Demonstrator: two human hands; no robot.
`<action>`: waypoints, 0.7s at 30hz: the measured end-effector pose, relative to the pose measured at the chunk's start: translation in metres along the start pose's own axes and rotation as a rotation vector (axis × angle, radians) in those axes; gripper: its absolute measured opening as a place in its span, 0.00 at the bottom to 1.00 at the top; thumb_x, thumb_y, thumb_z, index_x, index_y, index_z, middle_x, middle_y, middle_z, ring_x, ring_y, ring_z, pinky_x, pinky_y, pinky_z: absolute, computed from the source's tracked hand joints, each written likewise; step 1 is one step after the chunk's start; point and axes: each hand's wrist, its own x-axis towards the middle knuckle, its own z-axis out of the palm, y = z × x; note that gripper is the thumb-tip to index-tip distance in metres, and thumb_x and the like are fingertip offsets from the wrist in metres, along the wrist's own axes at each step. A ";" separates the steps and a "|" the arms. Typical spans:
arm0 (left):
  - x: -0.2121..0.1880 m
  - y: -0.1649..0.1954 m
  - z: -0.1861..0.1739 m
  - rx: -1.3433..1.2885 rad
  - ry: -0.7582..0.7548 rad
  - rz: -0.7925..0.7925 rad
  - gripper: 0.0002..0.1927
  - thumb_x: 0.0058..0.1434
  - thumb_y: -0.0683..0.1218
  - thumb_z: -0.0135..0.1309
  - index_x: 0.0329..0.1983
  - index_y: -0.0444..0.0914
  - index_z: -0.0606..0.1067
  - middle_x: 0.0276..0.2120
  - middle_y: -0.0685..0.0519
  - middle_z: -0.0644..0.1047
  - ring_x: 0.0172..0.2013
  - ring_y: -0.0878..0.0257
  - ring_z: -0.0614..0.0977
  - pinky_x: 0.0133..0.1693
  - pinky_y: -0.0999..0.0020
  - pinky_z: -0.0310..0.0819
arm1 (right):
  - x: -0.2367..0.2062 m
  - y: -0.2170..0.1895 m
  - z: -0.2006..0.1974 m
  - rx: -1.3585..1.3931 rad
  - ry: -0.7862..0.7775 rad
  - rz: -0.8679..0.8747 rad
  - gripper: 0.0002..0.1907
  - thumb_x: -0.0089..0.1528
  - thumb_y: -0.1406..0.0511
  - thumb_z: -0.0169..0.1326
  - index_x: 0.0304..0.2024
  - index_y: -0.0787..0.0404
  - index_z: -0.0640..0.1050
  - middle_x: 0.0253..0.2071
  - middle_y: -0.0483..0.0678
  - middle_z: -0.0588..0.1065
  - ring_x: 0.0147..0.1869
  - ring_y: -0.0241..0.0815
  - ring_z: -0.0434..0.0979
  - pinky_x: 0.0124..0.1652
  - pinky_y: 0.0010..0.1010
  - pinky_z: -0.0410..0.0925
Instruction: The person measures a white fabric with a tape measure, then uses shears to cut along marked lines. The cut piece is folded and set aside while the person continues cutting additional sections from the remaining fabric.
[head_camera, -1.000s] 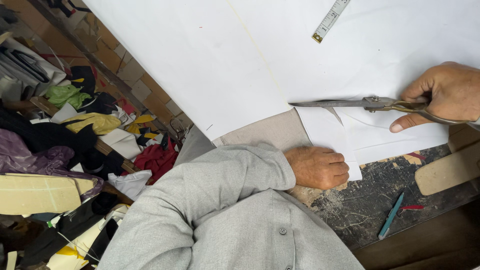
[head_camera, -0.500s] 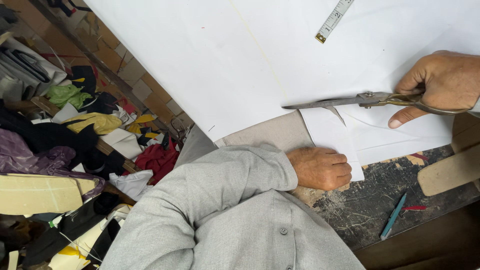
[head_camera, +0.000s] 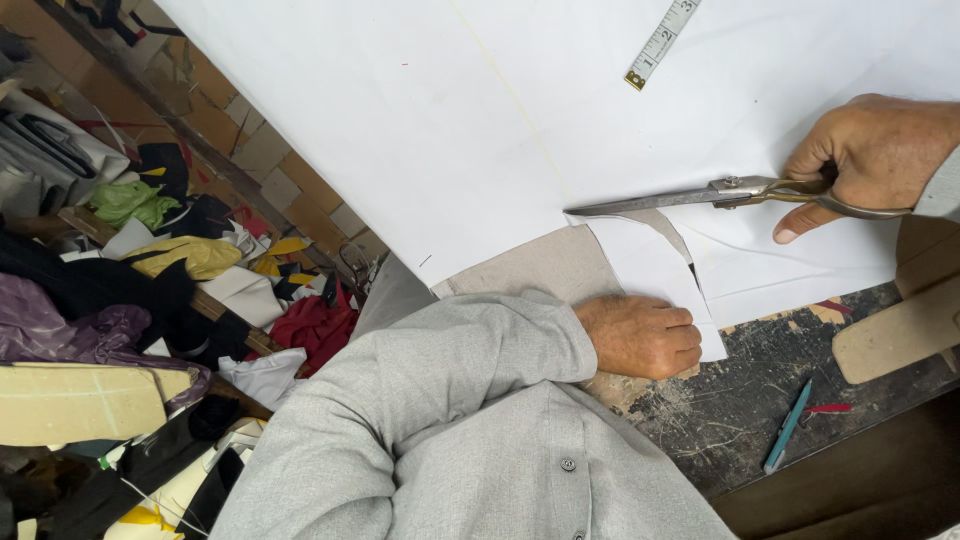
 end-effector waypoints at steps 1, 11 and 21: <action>0.000 0.001 0.000 -0.028 0.008 0.001 0.05 0.58 0.40 0.59 0.26 0.37 0.76 0.26 0.56 0.76 0.33 0.65 0.79 0.39 0.75 0.79 | -0.002 -0.003 0.000 0.010 0.000 0.007 0.20 0.47 0.47 0.70 0.24 0.54 0.84 0.16 0.43 0.73 0.20 0.37 0.73 0.27 0.32 0.70; -0.039 -0.002 -0.075 -0.057 0.302 -0.089 0.07 0.62 0.44 0.61 0.40 0.36 0.81 0.38 0.49 0.82 0.40 0.59 0.83 0.44 0.66 0.83 | -0.065 -0.051 0.052 0.311 0.076 0.133 0.22 0.50 0.47 0.71 0.25 0.59 0.84 0.21 0.46 0.72 0.23 0.40 0.70 0.29 0.35 0.72; -0.067 -0.044 -0.171 -0.189 0.053 -0.779 0.24 0.56 0.47 0.63 0.55 0.35 0.77 0.44 0.45 0.77 0.40 0.53 0.81 0.40 0.62 0.80 | -0.130 -0.144 0.152 0.829 0.366 0.242 0.23 0.50 0.49 0.71 0.31 0.61 0.86 0.21 0.52 0.75 0.24 0.47 0.76 0.35 0.40 0.72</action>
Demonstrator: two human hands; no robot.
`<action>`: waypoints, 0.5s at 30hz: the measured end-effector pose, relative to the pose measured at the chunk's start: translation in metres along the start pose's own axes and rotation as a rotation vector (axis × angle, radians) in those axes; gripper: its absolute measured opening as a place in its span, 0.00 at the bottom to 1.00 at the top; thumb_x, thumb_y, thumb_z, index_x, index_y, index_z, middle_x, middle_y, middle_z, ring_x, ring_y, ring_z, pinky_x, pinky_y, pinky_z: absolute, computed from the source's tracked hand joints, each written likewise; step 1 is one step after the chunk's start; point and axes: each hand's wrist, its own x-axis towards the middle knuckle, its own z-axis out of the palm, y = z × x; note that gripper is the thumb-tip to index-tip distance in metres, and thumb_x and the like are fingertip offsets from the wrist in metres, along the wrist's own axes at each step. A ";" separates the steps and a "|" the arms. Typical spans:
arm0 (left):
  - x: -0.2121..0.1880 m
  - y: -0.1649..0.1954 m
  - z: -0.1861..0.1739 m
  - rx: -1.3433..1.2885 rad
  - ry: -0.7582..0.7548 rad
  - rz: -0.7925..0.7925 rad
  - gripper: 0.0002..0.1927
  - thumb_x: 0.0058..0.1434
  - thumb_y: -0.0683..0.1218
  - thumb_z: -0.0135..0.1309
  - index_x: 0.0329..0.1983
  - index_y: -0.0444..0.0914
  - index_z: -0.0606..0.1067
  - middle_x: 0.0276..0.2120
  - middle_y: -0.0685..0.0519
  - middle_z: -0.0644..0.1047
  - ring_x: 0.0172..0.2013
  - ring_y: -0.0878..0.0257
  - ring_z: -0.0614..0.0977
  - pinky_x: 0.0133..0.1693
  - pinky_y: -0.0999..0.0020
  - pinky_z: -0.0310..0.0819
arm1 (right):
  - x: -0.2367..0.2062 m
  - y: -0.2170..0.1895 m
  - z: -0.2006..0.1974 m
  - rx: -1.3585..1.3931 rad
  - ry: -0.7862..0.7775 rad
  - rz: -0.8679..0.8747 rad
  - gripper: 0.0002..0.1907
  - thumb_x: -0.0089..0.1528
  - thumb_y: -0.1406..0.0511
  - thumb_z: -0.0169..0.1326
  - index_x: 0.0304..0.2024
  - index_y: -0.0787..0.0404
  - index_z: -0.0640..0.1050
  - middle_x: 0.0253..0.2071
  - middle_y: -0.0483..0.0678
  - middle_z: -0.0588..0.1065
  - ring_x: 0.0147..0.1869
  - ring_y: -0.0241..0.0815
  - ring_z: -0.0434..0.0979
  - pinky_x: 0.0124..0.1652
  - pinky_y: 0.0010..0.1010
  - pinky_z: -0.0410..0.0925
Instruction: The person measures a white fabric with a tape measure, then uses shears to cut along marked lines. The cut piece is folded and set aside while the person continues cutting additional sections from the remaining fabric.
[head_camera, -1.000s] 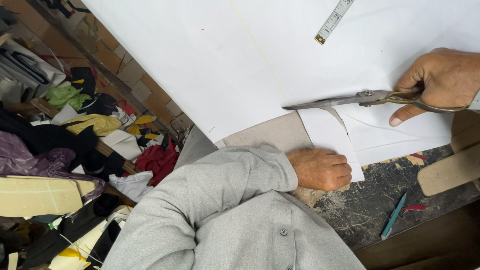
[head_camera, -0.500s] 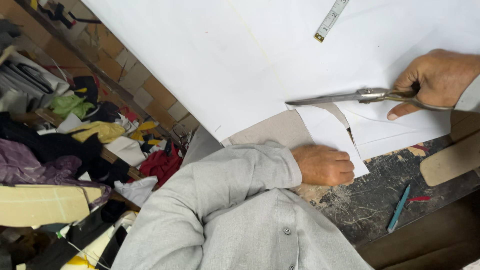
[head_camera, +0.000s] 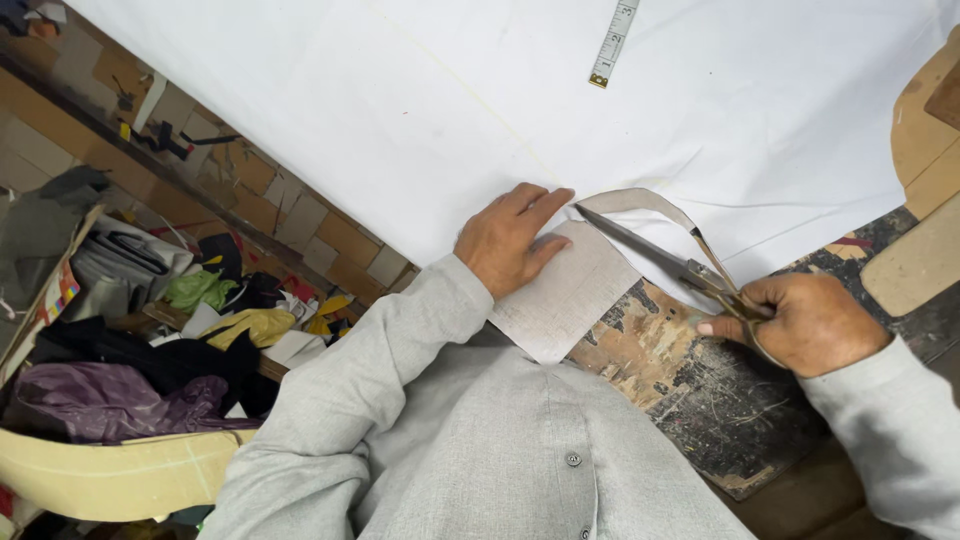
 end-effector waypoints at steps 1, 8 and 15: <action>0.004 0.001 0.000 0.024 -0.026 -0.007 0.21 0.58 0.47 0.63 0.55 0.37 0.78 0.43 0.46 0.78 0.40 0.54 0.81 0.40 0.62 0.80 | -0.002 0.004 0.013 0.058 0.030 -0.003 0.23 0.50 0.49 0.71 0.31 0.62 0.86 0.21 0.52 0.74 0.24 0.46 0.75 0.35 0.40 0.72; 0.017 0.002 0.008 0.118 -0.062 -0.026 0.13 0.63 0.47 0.60 0.50 0.42 0.80 0.41 0.51 0.79 0.39 0.57 0.81 0.36 0.64 0.80 | -0.023 0.030 0.098 0.758 -0.055 0.170 0.21 0.51 0.58 0.70 0.22 0.73 0.80 0.17 0.48 0.69 0.19 0.42 0.67 0.21 0.36 0.62; 0.022 -0.002 0.019 0.196 -0.106 0.047 0.09 0.64 0.45 0.58 0.47 0.40 0.80 0.43 0.52 0.79 0.39 0.59 0.81 0.34 0.66 0.80 | -0.048 0.015 0.127 0.962 -0.019 0.214 0.17 0.51 0.60 0.69 0.21 0.69 0.80 0.14 0.46 0.68 0.16 0.38 0.66 0.18 0.31 0.60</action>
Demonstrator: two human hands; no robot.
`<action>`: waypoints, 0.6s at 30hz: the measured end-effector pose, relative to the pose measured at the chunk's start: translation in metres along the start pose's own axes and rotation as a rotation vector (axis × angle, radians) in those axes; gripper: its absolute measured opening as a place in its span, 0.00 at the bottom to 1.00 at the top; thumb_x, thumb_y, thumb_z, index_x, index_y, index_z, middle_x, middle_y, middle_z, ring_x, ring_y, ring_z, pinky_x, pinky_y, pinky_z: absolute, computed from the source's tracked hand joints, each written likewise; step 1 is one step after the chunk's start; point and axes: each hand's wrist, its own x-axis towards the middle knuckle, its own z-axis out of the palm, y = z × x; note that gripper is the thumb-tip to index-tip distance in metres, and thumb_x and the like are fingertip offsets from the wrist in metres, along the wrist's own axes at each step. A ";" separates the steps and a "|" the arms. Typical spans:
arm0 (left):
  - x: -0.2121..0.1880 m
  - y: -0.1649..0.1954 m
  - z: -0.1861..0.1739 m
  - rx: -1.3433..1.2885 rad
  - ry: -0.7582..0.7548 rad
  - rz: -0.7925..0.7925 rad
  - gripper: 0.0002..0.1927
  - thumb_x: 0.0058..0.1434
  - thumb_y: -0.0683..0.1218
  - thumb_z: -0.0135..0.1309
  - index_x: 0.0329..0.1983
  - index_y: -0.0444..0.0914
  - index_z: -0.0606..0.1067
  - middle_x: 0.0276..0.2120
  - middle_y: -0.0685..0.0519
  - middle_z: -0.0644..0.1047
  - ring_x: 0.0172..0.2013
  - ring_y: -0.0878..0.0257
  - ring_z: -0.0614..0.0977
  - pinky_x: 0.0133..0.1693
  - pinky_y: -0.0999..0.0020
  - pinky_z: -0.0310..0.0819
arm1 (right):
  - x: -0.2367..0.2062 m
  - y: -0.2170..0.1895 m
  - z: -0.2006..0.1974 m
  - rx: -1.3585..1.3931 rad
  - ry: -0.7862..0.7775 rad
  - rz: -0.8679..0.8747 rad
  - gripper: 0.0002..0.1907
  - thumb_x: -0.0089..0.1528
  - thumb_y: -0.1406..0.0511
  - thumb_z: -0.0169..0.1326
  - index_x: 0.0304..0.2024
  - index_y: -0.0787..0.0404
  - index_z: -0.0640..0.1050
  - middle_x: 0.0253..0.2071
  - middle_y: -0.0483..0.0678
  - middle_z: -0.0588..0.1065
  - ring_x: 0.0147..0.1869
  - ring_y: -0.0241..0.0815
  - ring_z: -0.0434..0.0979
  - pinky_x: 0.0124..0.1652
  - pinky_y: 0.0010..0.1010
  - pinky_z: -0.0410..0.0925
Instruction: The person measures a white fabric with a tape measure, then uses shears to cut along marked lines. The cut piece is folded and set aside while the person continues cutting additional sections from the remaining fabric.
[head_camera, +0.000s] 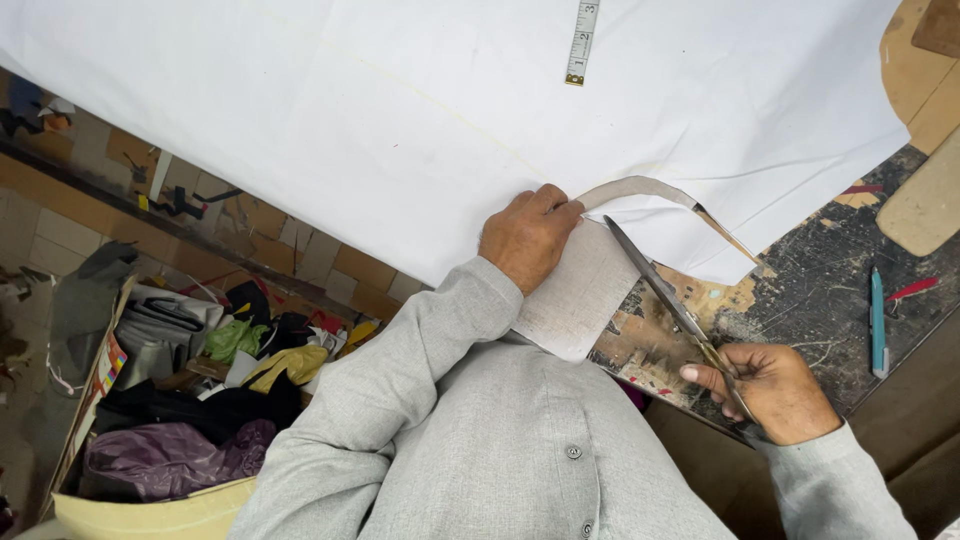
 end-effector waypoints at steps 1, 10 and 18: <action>-0.001 -0.003 0.001 0.016 0.011 0.052 0.10 0.64 0.43 0.58 0.48 0.39 0.79 0.44 0.52 0.78 0.40 0.58 0.80 0.35 0.66 0.80 | -0.004 0.000 0.003 0.023 0.016 0.003 0.15 0.50 0.61 0.69 0.22 0.68 0.82 0.14 0.46 0.69 0.16 0.38 0.66 0.18 0.31 0.61; -0.019 -0.022 -0.004 -0.004 0.117 0.237 0.14 0.63 0.38 0.58 0.52 0.34 0.78 0.46 0.46 0.77 0.43 0.55 0.79 0.41 0.67 0.81 | -0.027 -0.031 -0.007 -0.152 0.138 -0.122 0.17 0.51 0.60 0.71 0.25 0.67 0.81 0.14 0.43 0.61 0.19 0.36 0.55 0.21 0.32 0.52; -0.008 -0.019 -0.004 -0.173 0.104 0.091 0.15 0.59 0.49 0.66 0.40 0.33 0.80 0.35 0.44 0.78 0.34 0.54 0.78 0.34 0.61 0.78 | 0.003 -0.053 -0.007 -0.111 0.000 0.034 0.19 0.51 0.58 0.71 0.25 0.70 0.80 0.12 0.48 0.68 0.15 0.40 0.63 0.18 0.33 0.57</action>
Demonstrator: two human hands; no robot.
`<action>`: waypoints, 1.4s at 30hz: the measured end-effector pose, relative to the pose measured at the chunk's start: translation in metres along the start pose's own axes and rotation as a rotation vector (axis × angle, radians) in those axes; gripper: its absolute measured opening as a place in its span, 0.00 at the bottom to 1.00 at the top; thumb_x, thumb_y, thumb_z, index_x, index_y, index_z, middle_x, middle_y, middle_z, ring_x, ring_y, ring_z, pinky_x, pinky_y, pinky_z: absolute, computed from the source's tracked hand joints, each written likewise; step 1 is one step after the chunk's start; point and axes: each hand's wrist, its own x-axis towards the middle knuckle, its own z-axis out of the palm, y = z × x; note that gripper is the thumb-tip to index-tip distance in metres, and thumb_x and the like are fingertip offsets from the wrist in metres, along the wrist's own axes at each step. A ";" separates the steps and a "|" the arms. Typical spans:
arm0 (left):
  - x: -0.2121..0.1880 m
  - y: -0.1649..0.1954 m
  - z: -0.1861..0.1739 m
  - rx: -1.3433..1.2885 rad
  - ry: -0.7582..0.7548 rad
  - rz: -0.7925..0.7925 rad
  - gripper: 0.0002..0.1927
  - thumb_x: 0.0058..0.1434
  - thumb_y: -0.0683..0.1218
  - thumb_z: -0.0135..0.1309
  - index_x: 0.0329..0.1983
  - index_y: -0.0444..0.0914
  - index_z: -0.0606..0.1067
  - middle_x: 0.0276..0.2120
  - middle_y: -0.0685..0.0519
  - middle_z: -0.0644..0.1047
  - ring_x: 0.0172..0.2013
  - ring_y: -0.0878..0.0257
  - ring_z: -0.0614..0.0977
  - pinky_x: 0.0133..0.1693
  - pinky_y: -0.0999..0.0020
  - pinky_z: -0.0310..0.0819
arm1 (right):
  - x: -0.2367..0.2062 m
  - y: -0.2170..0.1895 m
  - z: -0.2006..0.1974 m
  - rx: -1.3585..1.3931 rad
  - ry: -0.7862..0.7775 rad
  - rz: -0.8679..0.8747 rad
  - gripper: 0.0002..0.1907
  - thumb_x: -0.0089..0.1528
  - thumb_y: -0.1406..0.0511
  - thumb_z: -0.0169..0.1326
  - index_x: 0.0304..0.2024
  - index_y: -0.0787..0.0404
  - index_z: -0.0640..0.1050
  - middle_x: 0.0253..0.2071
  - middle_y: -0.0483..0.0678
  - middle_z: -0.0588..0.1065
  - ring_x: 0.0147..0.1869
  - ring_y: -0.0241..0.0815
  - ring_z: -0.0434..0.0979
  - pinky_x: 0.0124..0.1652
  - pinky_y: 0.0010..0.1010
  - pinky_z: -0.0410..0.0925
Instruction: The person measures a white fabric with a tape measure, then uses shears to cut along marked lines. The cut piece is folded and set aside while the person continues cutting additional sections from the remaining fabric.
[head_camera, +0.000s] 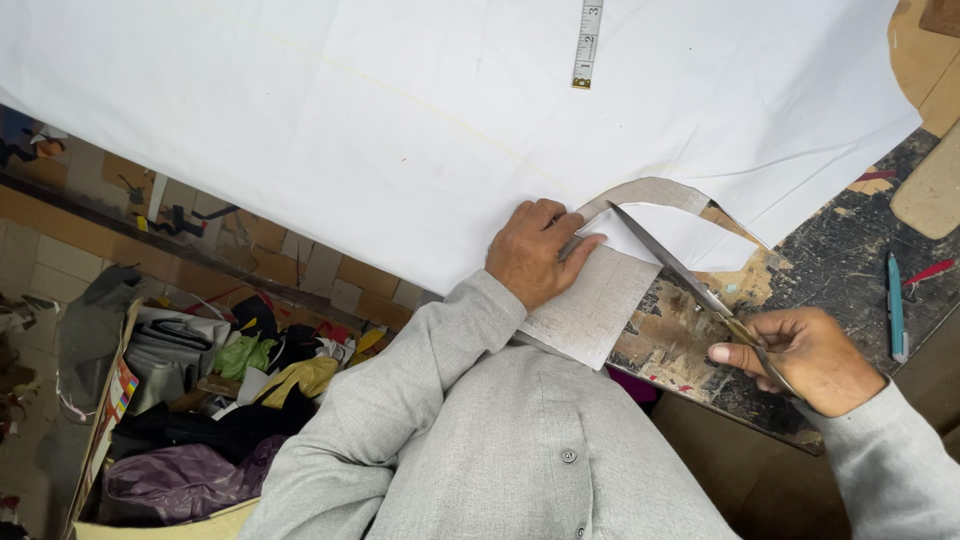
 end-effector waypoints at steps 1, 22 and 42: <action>0.000 -0.001 0.000 -0.022 0.019 -0.021 0.12 0.59 0.46 0.65 0.40 0.33 0.80 0.35 0.45 0.78 0.34 0.55 0.79 0.35 0.62 0.78 | 0.003 0.001 0.002 -0.004 -0.020 0.005 0.20 0.51 0.58 0.71 0.25 0.70 0.80 0.12 0.49 0.68 0.15 0.40 0.63 0.18 0.33 0.57; -0.003 -0.011 -0.001 -0.569 0.036 -0.402 0.22 0.60 0.36 0.60 0.42 0.40 0.56 0.37 0.45 0.82 0.37 0.60 0.86 0.38 0.69 0.86 | 0.044 -0.016 0.030 0.078 -0.230 -0.209 0.16 0.53 0.58 0.65 0.24 0.67 0.83 0.14 0.46 0.70 0.17 0.36 0.65 0.19 0.29 0.60; -0.015 -0.028 0.006 -0.639 0.142 -0.264 0.23 0.63 0.37 0.60 0.40 0.42 0.55 0.38 0.44 0.83 0.36 0.62 0.87 0.37 0.72 0.86 | 0.057 -0.071 0.044 -0.069 -0.176 -0.206 0.18 0.53 0.56 0.66 0.22 0.66 0.81 0.12 0.45 0.68 0.15 0.37 0.62 0.18 0.31 0.56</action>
